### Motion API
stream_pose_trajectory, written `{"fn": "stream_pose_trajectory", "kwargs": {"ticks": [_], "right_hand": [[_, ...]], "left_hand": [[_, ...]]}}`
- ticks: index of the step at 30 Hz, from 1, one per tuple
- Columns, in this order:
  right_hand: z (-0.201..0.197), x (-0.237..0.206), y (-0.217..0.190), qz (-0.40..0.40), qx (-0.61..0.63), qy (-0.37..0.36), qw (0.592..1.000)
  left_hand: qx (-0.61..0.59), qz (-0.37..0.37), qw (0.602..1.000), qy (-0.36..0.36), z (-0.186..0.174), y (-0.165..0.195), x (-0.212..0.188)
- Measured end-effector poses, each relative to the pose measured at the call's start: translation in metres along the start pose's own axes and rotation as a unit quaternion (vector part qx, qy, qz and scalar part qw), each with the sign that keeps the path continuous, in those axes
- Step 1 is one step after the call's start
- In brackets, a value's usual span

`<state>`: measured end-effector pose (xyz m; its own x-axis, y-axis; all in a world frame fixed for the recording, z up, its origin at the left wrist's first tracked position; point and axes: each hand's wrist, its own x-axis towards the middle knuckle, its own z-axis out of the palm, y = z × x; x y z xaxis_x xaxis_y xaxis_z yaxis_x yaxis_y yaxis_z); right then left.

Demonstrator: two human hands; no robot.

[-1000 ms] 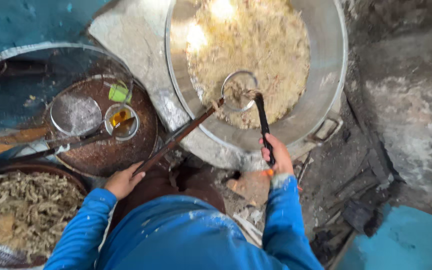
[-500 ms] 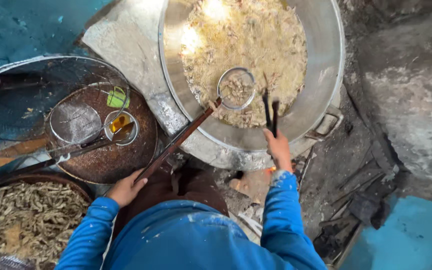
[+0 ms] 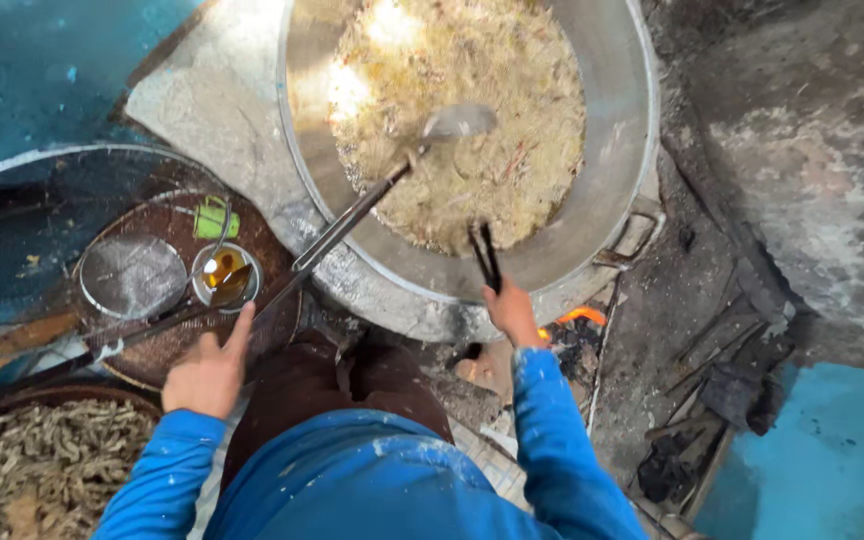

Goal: The person stands at a wood-fired wok of hot oil, stirring and turning batches of shredded food with a long skimmer and tongs, scooping cooked pieces out of the oil and transferring them into woven baskets beside the stove.

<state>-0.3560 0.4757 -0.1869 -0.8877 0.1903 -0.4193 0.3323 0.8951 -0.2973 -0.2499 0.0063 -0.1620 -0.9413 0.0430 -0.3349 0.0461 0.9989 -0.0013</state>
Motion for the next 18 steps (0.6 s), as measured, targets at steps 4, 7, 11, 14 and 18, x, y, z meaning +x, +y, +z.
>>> {"fn": "stream_pose_trajectory", "kwargs": {"ticks": [4, 7, 11, 14, 18], "right_hand": [[-0.028, -0.034, 0.034, 0.062, 0.213, 0.076, 0.972], [-0.049, -0.061, 0.06, 0.17, 0.276, 0.056, 0.944], [-0.063, -0.099, 0.097, 0.236, 0.372, 0.031, 0.897], [-0.06, -0.121, 0.121, 0.243, 0.39, 0.037, 0.887], [-0.044, -0.135, 0.14, 0.248, 0.404, 0.041, 0.88]], "left_hand": [[-0.14, -0.041, 0.977, -0.153, -0.026, 0.05, 0.027], [-0.215, -0.054, 0.94, -0.258, -0.033, 0.069, 0.033], [-0.313, -0.028, 0.897, -0.312, -0.019, 0.088, 0.059], [-0.35, -0.05, 0.854, -0.381, -0.001, 0.135, 0.101], [-0.49, -0.034, 0.784, -0.38, 0.011, 0.214, 0.143]]}}
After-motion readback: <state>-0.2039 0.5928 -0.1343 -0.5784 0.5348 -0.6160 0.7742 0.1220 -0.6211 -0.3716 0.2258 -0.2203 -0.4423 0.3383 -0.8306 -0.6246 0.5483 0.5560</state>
